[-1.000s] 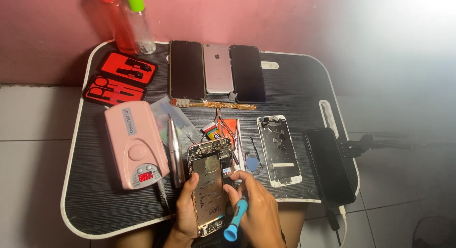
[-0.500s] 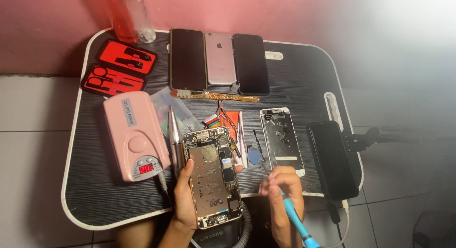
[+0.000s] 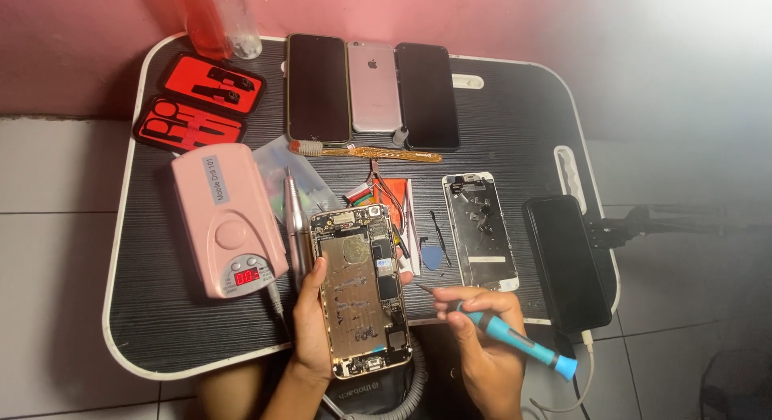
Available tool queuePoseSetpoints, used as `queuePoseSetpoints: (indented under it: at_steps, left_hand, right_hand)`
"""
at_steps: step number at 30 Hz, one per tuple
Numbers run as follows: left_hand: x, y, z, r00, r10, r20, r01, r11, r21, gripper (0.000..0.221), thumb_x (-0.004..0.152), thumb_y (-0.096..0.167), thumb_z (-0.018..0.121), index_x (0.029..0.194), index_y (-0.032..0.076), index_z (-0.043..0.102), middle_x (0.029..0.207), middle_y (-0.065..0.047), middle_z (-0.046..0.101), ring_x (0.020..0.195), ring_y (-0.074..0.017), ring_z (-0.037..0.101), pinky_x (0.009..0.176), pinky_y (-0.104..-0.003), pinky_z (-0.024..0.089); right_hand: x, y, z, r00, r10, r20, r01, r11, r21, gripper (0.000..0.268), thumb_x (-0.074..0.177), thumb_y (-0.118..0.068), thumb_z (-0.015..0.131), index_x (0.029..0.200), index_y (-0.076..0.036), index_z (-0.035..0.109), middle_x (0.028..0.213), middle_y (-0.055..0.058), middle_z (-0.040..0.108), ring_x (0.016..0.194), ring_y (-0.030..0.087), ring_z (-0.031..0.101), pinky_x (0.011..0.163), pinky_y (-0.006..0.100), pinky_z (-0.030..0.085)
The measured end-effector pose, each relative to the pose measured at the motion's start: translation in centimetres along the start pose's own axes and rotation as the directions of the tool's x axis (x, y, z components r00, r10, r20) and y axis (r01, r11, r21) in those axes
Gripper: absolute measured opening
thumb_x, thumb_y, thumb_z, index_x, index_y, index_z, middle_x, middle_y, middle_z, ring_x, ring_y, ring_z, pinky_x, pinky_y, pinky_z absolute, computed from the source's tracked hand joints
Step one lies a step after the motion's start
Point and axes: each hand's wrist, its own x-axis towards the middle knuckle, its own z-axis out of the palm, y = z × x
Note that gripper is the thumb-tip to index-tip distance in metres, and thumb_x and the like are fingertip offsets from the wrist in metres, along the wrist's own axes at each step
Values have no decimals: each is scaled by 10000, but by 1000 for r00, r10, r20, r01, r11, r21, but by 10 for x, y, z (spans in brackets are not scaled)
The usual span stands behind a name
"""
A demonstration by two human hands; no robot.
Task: Grinding the surface of a smartphone motherboard using a rotary tool and then inspecting it with a screwdriver.
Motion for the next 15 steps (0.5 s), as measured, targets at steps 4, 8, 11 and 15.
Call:
queuePoseSetpoints:
  at_steps: [4,8,11,15]
  left_hand:
    - [1,-1,-3,998,-4,55,6,999,-33,706,946,540,484,1374,-14,579,1291,-281,655,1132,-439,656,958,-632,504]
    - [1,2,-3,1000,13,23,-13,1000,3,710,924,515,510,1402,-7,564,1316,-307,644,1137,-478,652,867,-595,542]
    - [1,2,-12,998,11,68,-9,1000,-24,693,905,495,544,1396,7,567,1313,-337,637,1142,-501,649,817,-573,568]
    - [-1,1,-9,999,22,28,-19,996,-91,707,862,495,563,1353,-12,590,1296,-317,652,1096,-447,662,789,-531,561]
  right_hand:
    - [-4,-6,5,988,-140,63,143,988,-55,99,969,-36,622,1022,-66,544,1193,211,601,918,249,790,888,322,684]
    - [5,-12,-3,958,-286,6,271,902,-335,58,932,-10,654,969,-55,661,1208,177,577,1076,325,783,977,363,678]
    - [25,-15,-15,941,-317,116,333,809,-485,145,935,-18,654,1057,-45,727,1240,161,632,1144,299,723,1031,373,615]
    - [62,0,-33,869,-209,448,460,673,-579,490,768,216,509,1112,-72,705,1331,115,674,1246,270,668,1103,347,499]
